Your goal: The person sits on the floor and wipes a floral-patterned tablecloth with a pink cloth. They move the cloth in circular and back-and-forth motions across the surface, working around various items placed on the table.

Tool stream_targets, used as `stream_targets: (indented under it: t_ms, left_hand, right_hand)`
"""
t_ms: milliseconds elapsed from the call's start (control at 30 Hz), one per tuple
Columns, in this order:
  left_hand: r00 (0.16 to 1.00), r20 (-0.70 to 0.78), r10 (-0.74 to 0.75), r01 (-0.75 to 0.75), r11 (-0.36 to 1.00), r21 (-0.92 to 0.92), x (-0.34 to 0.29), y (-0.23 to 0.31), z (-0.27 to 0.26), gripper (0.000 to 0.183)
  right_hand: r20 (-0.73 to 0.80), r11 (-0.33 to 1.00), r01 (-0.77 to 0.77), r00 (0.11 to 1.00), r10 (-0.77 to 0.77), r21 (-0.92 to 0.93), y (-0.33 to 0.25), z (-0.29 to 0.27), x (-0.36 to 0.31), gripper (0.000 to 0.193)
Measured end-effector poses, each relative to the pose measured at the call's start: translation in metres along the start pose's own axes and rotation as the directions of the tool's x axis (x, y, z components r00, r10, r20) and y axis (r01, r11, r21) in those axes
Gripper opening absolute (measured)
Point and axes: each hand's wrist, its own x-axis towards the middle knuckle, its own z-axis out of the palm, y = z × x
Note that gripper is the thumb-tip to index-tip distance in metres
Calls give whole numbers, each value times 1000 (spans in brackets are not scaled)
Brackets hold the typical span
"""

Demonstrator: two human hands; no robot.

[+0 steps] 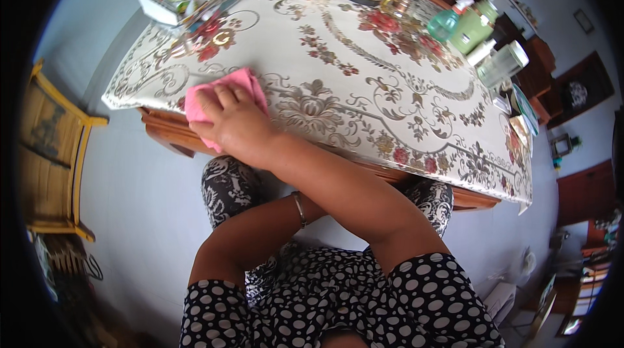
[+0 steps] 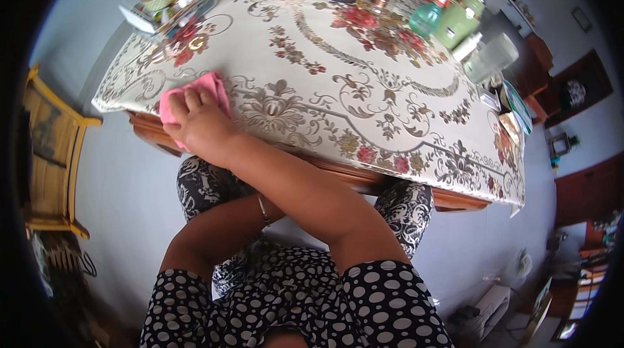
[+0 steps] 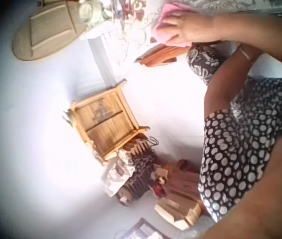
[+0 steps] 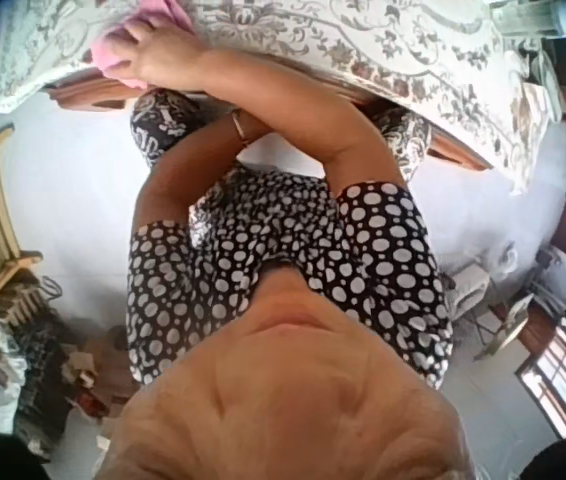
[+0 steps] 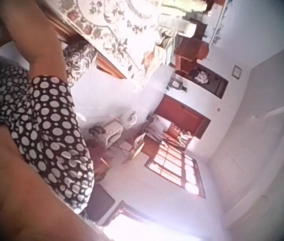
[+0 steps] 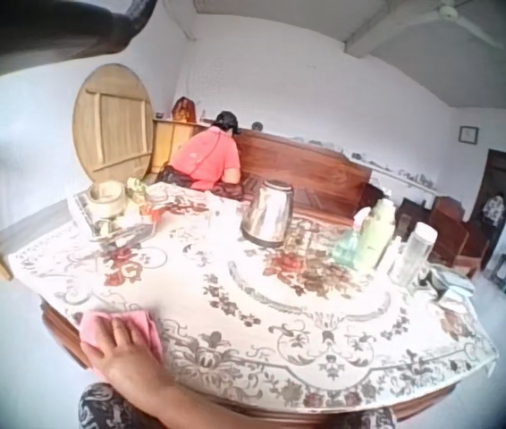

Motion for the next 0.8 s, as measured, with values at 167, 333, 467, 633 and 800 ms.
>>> stream_targets:
  t_ms: [167, 333, 467, 633, 800]
  left_hand:
    - [997, 76, -11, 9, 1000, 19, 2, -4, -5, 22]
    - [997, 74, 3, -4, 1000, 13, 18, -4, -2, 24]
    - [1000, -19, 6, -6, 1000, 11, 27, -1, 3, 26]
    - [884, 456, -104, 24, 984, 178, 27, 10, -17, 33]
    - [922, 376, -92, 26, 984, 175, 24, 10, -8, 43]
  right_hand:
    - [-52, 999, -32, 998, 32, 2, 9, -28, -35, 40]
    - [-22, 978, -167, 986, 166, -125, 19, -75, -102, 50]
    - [62, 937, -291, 949, 308, -193, 27, -120, -169, 56]
    - [135, 803, -512, 811, 569, -305, 33, -189, -250, 59]
    - [-37, 622, -701, 674, 738, -350, 42, -247, -324, 61]
